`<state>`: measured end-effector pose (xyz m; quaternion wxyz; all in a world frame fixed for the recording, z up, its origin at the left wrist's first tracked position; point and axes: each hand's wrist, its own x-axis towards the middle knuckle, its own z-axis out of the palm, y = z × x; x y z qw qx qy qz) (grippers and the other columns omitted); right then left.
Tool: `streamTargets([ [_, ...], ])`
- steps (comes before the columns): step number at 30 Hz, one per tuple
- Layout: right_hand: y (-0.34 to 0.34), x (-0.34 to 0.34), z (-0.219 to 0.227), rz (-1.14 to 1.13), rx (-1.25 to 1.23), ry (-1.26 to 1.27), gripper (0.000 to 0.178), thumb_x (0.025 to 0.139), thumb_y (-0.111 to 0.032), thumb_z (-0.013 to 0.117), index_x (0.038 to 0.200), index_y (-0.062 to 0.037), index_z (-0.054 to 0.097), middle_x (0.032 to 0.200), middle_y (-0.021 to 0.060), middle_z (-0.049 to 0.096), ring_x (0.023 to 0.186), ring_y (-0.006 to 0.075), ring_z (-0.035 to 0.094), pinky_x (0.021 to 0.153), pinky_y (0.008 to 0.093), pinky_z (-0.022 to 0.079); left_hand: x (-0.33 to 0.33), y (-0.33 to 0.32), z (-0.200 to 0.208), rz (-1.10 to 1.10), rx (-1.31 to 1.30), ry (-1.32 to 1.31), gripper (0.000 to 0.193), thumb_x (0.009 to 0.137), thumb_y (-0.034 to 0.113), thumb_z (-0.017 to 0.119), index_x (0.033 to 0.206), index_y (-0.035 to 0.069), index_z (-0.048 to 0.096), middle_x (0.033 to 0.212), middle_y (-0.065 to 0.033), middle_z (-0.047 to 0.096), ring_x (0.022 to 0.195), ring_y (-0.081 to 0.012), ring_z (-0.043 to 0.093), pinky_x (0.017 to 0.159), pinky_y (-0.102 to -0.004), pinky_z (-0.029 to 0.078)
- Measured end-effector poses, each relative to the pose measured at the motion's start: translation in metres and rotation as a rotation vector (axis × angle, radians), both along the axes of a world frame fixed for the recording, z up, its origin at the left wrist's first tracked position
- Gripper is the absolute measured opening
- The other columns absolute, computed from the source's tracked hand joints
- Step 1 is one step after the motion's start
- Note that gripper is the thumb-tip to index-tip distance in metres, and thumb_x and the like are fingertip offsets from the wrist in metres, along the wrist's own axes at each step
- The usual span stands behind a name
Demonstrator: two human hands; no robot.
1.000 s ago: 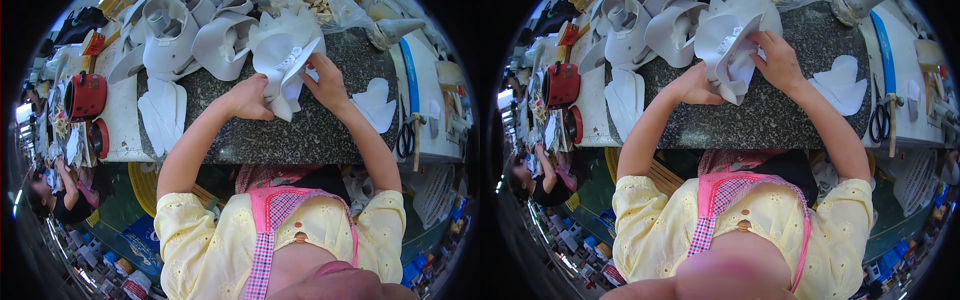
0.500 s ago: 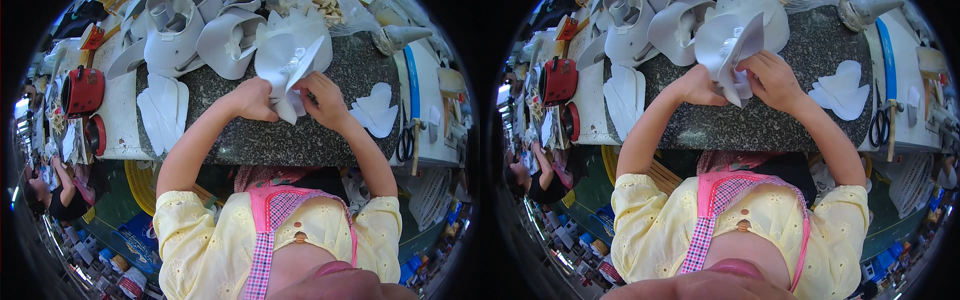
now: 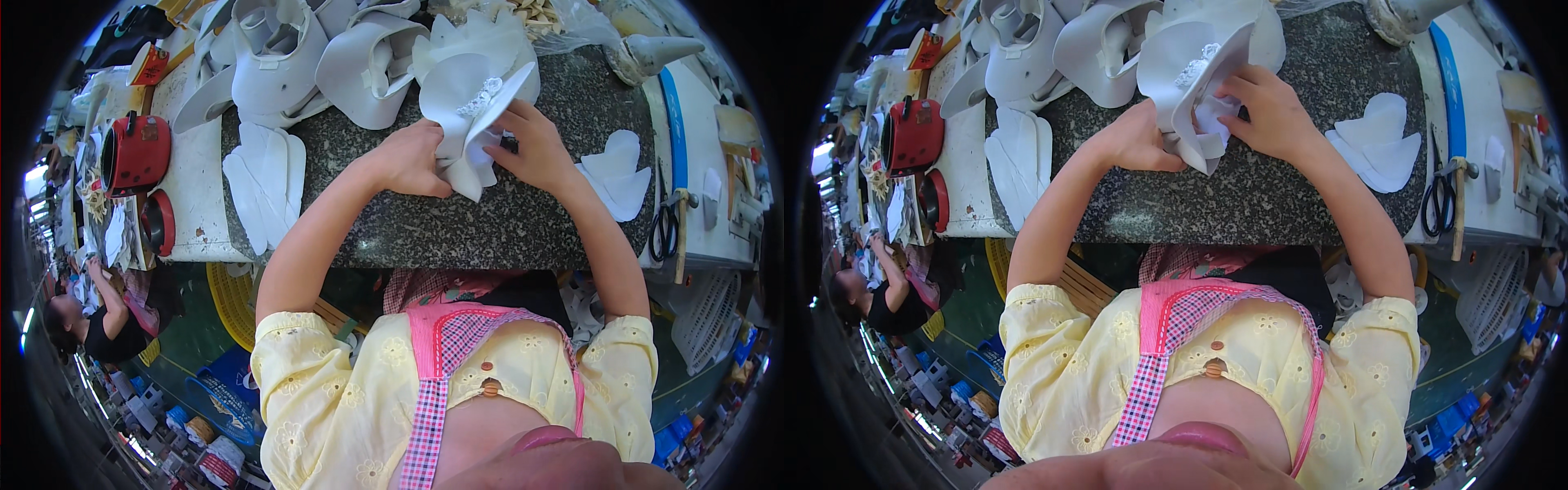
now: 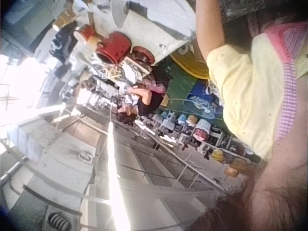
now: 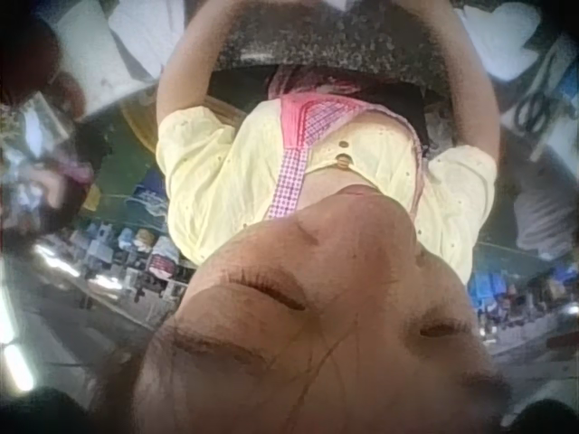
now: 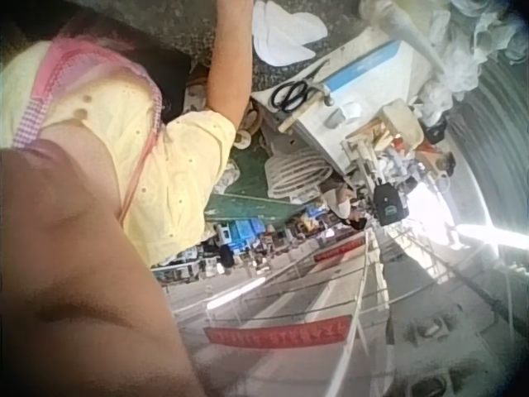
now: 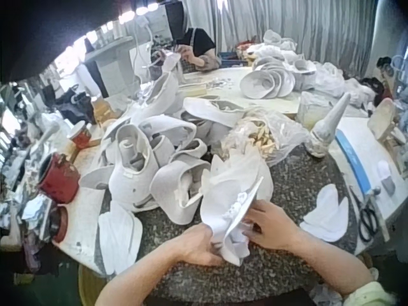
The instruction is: The person retrieves heated lining pieces from a heating pot, inserts them into shoe uppers, and uses a wooden stick to press the lining inside before shaping and smoothing the shoe uppers by hand.
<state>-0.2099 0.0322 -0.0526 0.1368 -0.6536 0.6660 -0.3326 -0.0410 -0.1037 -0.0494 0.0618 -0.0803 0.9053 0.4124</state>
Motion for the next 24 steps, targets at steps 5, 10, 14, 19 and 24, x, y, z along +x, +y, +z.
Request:
streamTargets([
  [5, -0.011, 0.000, -0.011, 0.013, -0.145, 0.125, 0.025, 0.067, -0.013, 0.067, 0.087, -0.0044, 0.054, 0.085, 0.0106, 0.053, 0.078, 0.0299, 0.055, 0.066, 0.0381, 0.046, 0.002, 0.000, -0.001, -0.026, -0.031, 0.020, 0.056, 0.052, 0.019, 0.067, 0.105, 0.007, 0.055, 0.104, -0.0141, 0.055, 0.096, -0.0282, 0.052, 0.085, -0.0337, 0.042],
  [10, -0.011, 0.000, -0.016, -0.147, -0.027, 0.027, 0.025, 0.069, -0.015, 0.066, 0.084, -0.0034, 0.050, 0.083, 0.0101, 0.054, 0.072, 0.0288, 0.057, 0.060, 0.0370, 0.047, -0.002, 0.000, 0.008, -0.060, -0.052, -0.063, 0.060, 0.052, 0.022, 0.067, 0.109, 0.008, 0.054, 0.114, -0.0153, 0.048, 0.108, -0.0327, 0.043, 0.092, -0.0369, 0.037],
  [14, -0.015, 0.000, -0.011, -0.224, 0.062, 0.047, 0.025, 0.069, -0.015, 0.066, 0.086, -0.0049, 0.050, 0.077, 0.0091, 0.055, 0.068, 0.0284, 0.058, 0.058, 0.0372, 0.047, -0.002, -0.001, 0.008, -0.112, -0.094, -0.030, 0.058, 0.053, 0.021, 0.067, 0.109, 0.008, 0.054, 0.111, -0.0145, 0.051, 0.106, -0.0319, 0.045, 0.091, -0.0373, 0.038],
  [19, 0.004, -0.003, -0.013, -0.329, -0.216, -0.050, 0.017, 0.070, -0.012, 0.066, 0.079, -0.0048, 0.054, 0.068, 0.0080, 0.056, 0.058, 0.0285, 0.057, 0.054, 0.0332, 0.046, -0.001, -0.001, 0.009, -0.080, -0.034, -0.154, 0.052, 0.054, 0.019, 0.066, 0.104, 0.009, 0.057, 0.105, -0.0118, 0.056, 0.098, -0.0281, 0.052, 0.087, -0.0372, 0.041],
  [24, 0.022, 0.012, -0.004, 0.232, -0.141, -0.123, 0.024, 0.071, -0.006, 0.059, 0.095, -0.0041, 0.058, 0.091, 0.0134, 0.058, 0.088, 0.0300, 0.056, 0.074, 0.0379, 0.045, 0.011, 0.001, 0.007, -0.187, -0.082, 0.122, 0.043, 0.051, 0.015, 0.066, 0.091, 0.003, 0.060, 0.099, -0.0155, 0.057, 0.100, -0.0317, 0.050, 0.084, -0.0357, 0.044],
])
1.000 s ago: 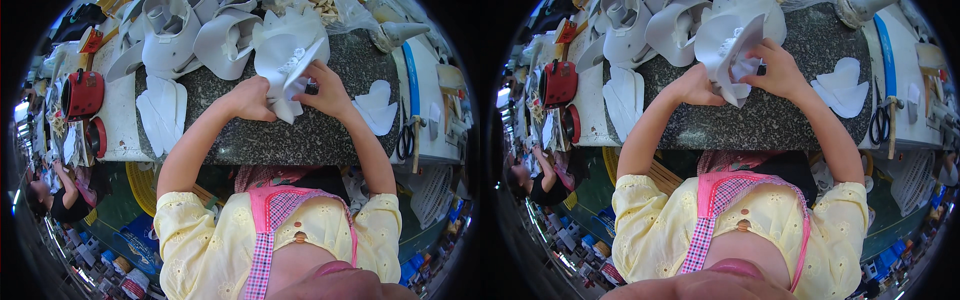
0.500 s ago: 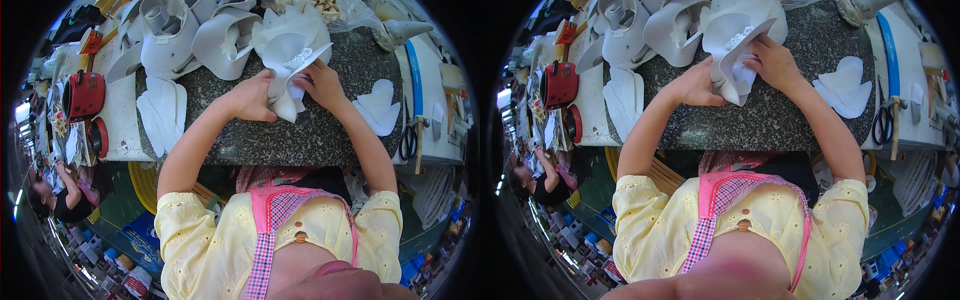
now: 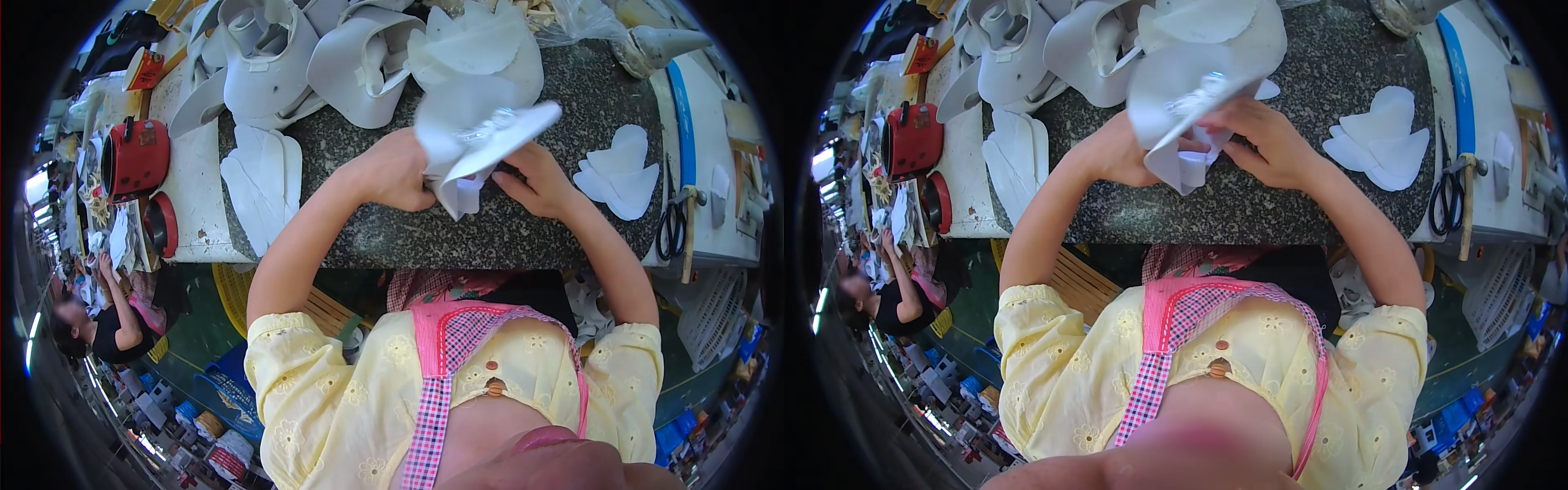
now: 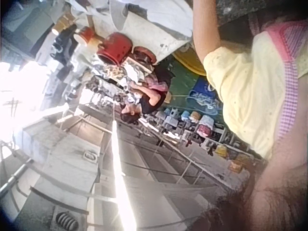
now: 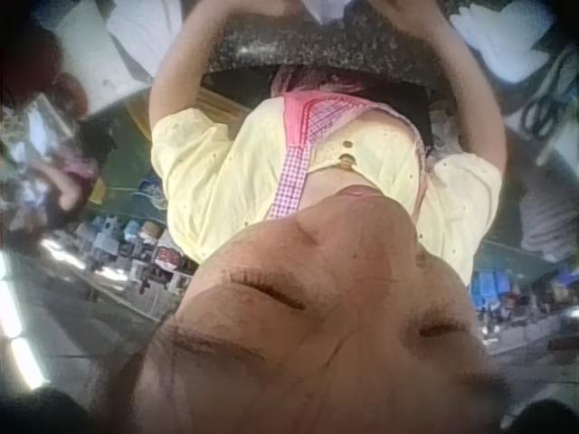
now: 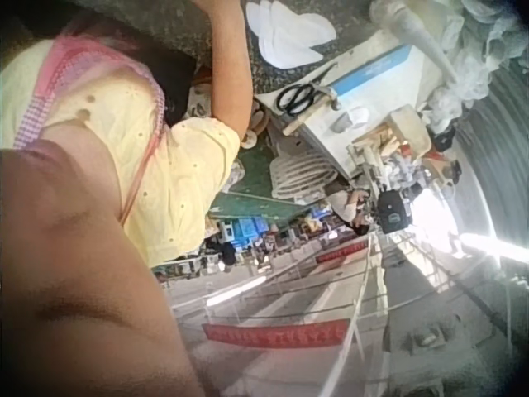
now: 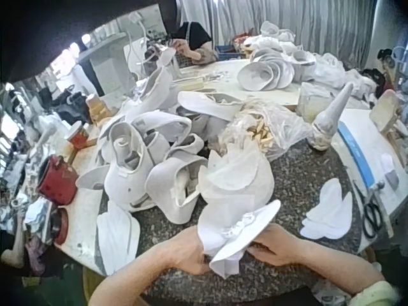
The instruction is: The person retrieves heated lining pieces from a heating pot, inserts them into shoe uppers, and uses a wooden stick to press the lining inside before shaping and smoothing the shoe uppers by hand.
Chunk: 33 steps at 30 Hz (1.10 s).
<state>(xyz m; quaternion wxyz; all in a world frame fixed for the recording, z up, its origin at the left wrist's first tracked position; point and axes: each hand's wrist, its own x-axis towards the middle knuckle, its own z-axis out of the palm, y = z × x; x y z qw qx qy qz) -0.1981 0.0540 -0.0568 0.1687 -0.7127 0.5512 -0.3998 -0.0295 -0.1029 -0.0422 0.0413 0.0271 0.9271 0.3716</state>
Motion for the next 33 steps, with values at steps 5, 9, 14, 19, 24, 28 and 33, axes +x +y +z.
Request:
streamTargets([
  [5, 0.008, 0.001, -0.007, 0.154, 0.131, 0.244, 0.038, 0.065, -0.006, 0.060, 0.102, -0.0102, 0.057, 0.101, 0.0090, 0.054, 0.099, 0.0299, 0.050, 0.085, 0.0383, 0.041, 0.022, 0.003, -0.004, -0.020, -0.122, 0.221, 0.045, 0.059, 0.012, 0.065, 0.104, 0.012, 0.060, 0.106, -0.0095, 0.057, 0.102, -0.0293, 0.052, 0.089, -0.0380, 0.040],
  [9, 0.004, 0.013, -0.003, 0.123, 0.035, 0.481, 0.028, 0.067, -0.010, 0.057, 0.095, -0.0074, 0.059, 0.092, 0.0058, 0.052, 0.097, 0.0255, 0.047, 0.082, 0.0357, 0.043, 0.042, 0.006, 0.016, 0.289, 0.007, 0.362, 0.041, 0.055, 0.000, 0.063, 0.096, 0.003, 0.061, 0.097, -0.0134, 0.062, 0.102, -0.0293, 0.054, 0.085, -0.0366, 0.045],
  [14, 0.008, 0.051, -0.006, -0.182, -0.231, 1.030, 0.031, 0.074, -0.003, 0.049, 0.104, 0.0044, 0.053, 0.092, 0.0109, 0.059, 0.088, 0.0248, 0.059, 0.077, 0.0366, 0.047, 0.052, 0.077, 0.061, -0.089, -0.226, 0.743, 0.017, 0.060, 0.008, 0.056, 0.076, 0.008, 0.060, 0.084, -0.0085, 0.062, 0.080, -0.0237, 0.061, 0.073, -0.0334, 0.049],
  [19, 0.001, 0.051, 0.004, -0.022, -0.021, 0.234, 0.042, 0.070, -0.008, 0.053, 0.111, -0.0009, 0.051, 0.109, 0.0133, 0.051, 0.103, 0.0287, 0.051, 0.087, 0.0355, 0.044, 0.024, 0.054, 0.070, -0.002, -0.725, 0.451, 0.027, 0.063, 0.020, 0.056, 0.090, 0.015, 0.061, 0.094, -0.0011, 0.054, 0.097, -0.0216, 0.053, 0.073, -0.0319, 0.044],
  [24, -0.017, 0.058, 0.012, 0.065, 0.086, 0.679, 0.013, 0.064, -0.009, 0.057, 0.073, -0.0014, 0.064, 0.098, 0.0099, 0.052, 0.094, 0.0232, 0.052, 0.076, 0.0319, 0.048, 0.076, 0.061, 0.049, 0.396, -1.064, 0.507, 0.054, 0.060, 0.041, 0.068, 0.107, 0.017, 0.060, 0.103, 0.0029, 0.054, 0.097, -0.0195, 0.048, 0.073, -0.0293, 0.039],
  [28, -0.017, 0.057, 0.007, 0.031, -0.033, 0.756, 0.014, 0.064, -0.010, 0.057, 0.072, 0.0001, 0.062, 0.094, 0.0084, 0.052, 0.095, 0.0219, 0.051, 0.075, 0.0312, 0.048, 0.075, 0.075, 0.060, 0.626, -1.230, 0.342, 0.056, 0.060, 0.042, 0.068, 0.107, 0.013, 0.059, 0.104, 0.0021, 0.054, 0.088, -0.0181, 0.049, 0.068, -0.0284, 0.040],
  [33, -0.015, 0.049, 0.017, 0.055, 0.183, 0.772, 0.015, 0.063, -0.009, 0.058, 0.074, -0.0004, 0.063, 0.096, 0.0084, 0.053, 0.093, 0.0206, 0.053, 0.077, 0.0324, 0.048, 0.082, 0.106, 0.058, 0.384, -1.130, 0.497, 0.033, 0.069, 0.016, 0.060, 0.098, 0.001, 0.056, 0.098, -0.0080, 0.056, 0.072, -0.0157, 0.054, 0.059, -0.0244, 0.046],
])
